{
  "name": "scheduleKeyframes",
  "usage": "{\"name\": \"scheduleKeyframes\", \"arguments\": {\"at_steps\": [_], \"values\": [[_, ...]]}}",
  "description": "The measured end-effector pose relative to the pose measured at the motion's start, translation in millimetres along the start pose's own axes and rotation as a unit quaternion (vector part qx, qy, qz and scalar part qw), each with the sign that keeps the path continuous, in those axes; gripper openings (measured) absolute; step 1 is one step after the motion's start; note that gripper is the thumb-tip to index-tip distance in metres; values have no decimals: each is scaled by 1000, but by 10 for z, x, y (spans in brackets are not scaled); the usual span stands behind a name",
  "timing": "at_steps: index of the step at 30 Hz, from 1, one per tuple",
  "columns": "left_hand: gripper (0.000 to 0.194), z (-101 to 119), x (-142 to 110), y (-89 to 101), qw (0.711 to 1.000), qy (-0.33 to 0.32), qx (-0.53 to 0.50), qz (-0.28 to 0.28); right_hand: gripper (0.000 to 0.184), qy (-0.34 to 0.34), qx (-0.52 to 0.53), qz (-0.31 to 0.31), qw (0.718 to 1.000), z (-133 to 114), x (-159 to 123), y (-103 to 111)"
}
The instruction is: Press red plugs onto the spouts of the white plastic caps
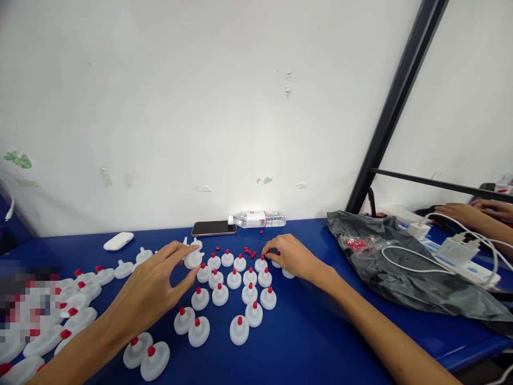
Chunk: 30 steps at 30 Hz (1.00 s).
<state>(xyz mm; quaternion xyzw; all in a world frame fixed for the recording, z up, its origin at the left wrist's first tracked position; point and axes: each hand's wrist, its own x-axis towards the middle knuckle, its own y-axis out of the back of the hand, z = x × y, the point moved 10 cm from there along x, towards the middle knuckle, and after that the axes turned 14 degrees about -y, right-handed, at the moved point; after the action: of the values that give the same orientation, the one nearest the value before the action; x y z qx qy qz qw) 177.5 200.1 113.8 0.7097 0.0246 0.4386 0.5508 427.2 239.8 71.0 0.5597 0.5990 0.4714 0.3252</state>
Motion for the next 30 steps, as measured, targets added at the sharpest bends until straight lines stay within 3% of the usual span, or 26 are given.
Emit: {"name": "scheduleKeyframes", "arguments": {"at_steps": [9, 16, 19, 23, 25, 30], "values": [[31, 182, -2, 80, 995, -93, 6, 47, 18, 23, 44, 2, 999, -43, -5, -5], [29, 358, 5, 198, 985, -146, 15, 86, 23, 25, 116, 81, 990, -234, -148, 339], [28, 426, 16, 226, 983, -161, 12, 89, 13, 32, 238, 98, 966, -443, -268, 467], [27, 518, 28, 251, 980, -177, 5, 93, 8, 74, 423, 132, 893, -749, -461, 568], [28, 564, 27, 257, 978, -186, 1, 96, 9, 96, 439, 129, 884, -907, -521, 522], [28, 622, 21, 280, 974, -197, 2, 110, 9, 157, 402, 129, 893, -1142, -604, 409]]}}
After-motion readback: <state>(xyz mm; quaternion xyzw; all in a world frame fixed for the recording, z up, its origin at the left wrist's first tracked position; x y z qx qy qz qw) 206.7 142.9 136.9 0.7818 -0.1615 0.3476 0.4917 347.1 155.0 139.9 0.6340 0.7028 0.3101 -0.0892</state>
